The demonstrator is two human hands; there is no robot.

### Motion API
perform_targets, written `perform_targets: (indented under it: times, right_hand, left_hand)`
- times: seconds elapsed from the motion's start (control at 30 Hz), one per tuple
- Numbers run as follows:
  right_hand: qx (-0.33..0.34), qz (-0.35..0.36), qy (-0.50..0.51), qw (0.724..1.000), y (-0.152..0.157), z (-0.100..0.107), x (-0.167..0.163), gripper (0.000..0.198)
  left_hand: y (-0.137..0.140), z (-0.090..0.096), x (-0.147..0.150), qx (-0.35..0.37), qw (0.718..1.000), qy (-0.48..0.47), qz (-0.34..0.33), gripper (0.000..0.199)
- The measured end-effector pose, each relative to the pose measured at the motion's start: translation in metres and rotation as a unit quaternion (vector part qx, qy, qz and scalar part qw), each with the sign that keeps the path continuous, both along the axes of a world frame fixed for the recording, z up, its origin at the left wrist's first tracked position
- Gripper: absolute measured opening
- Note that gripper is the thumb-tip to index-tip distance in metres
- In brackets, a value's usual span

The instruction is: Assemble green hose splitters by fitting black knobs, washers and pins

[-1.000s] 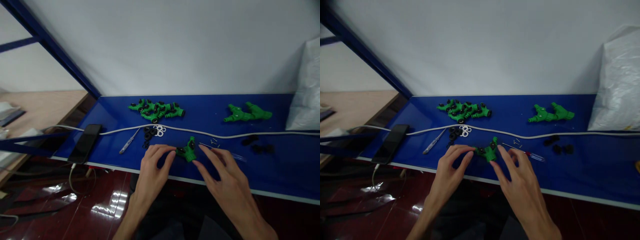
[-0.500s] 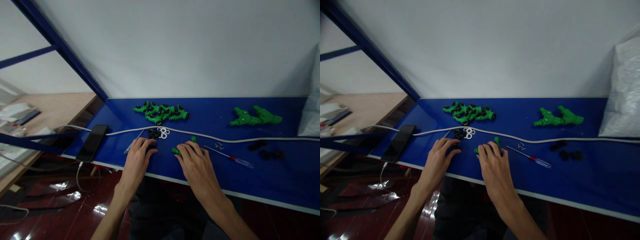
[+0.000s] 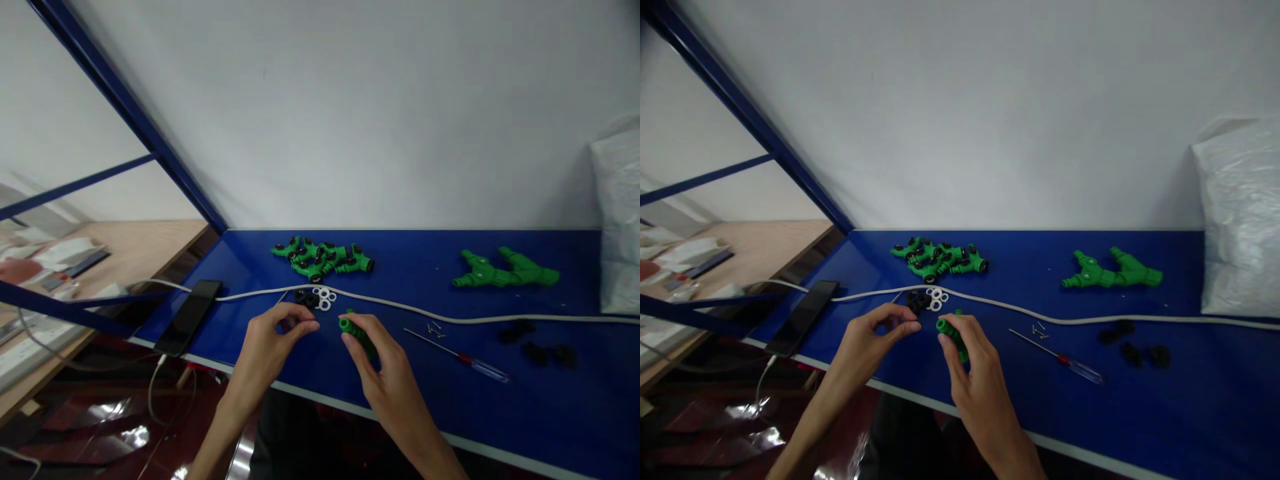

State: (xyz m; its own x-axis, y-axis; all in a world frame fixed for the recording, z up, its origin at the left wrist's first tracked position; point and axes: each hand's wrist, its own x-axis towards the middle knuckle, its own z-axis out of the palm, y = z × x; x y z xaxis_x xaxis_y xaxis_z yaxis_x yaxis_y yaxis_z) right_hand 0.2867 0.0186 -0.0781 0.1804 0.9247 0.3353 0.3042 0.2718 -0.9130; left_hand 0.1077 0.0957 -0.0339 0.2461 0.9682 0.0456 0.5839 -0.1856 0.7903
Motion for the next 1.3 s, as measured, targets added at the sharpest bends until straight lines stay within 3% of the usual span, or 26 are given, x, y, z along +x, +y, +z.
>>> perform_targets:
  times: [0.1, 0.2, 0.53, 0.77, 1.1, 1.3]
  right_hand:
    - [-0.023, 0.010, 0.039, 0.999, 0.001, -0.001, 0.003, 0.021]
    - [-0.046, 0.033, 0.072, 0.996, -0.001, -0.002, 0.007, 0.023]
    - [-0.038, 0.042, 0.142, 0.988, -0.007, 0.002, 0.009, 0.023]
    - [-0.043, 0.029, 0.203, 0.978, -0.012, -0.001, 0.003, 0.027]
    - [-0.062, 0.021, 0.314, 0.947, -0.016, -0.003, -0.009, 0.026]
    - [-0.072, 0.001, 0.299, 0.952, -0.018, -0.004, -0.012, 0.025]
  left_hand:
    - [-0.011, 0.012, 0.023, -0.074, 0.989, -0.124, -0.018, 0.024]
    - [-0.018, 0.013, 0.042, -0.105, 0.977, -0.183, -0.028, 0.025]
    - [-0.041, -0.010, 0.069, -0.188, 0.934, -0.305, 0.008, 0.035]
    - [-0.056, -0.019, 0.077, -0.307, 0.882, -0.356, 0.028, 0.051]
    - [-0.070, -0.030, 0.078, -0.333, 0.811, -0.480, 0.040, 0.039]
    - [-0.073, -0.033, 0.084, -0.312, 0.804, -0.502, 0.071, 0.035]
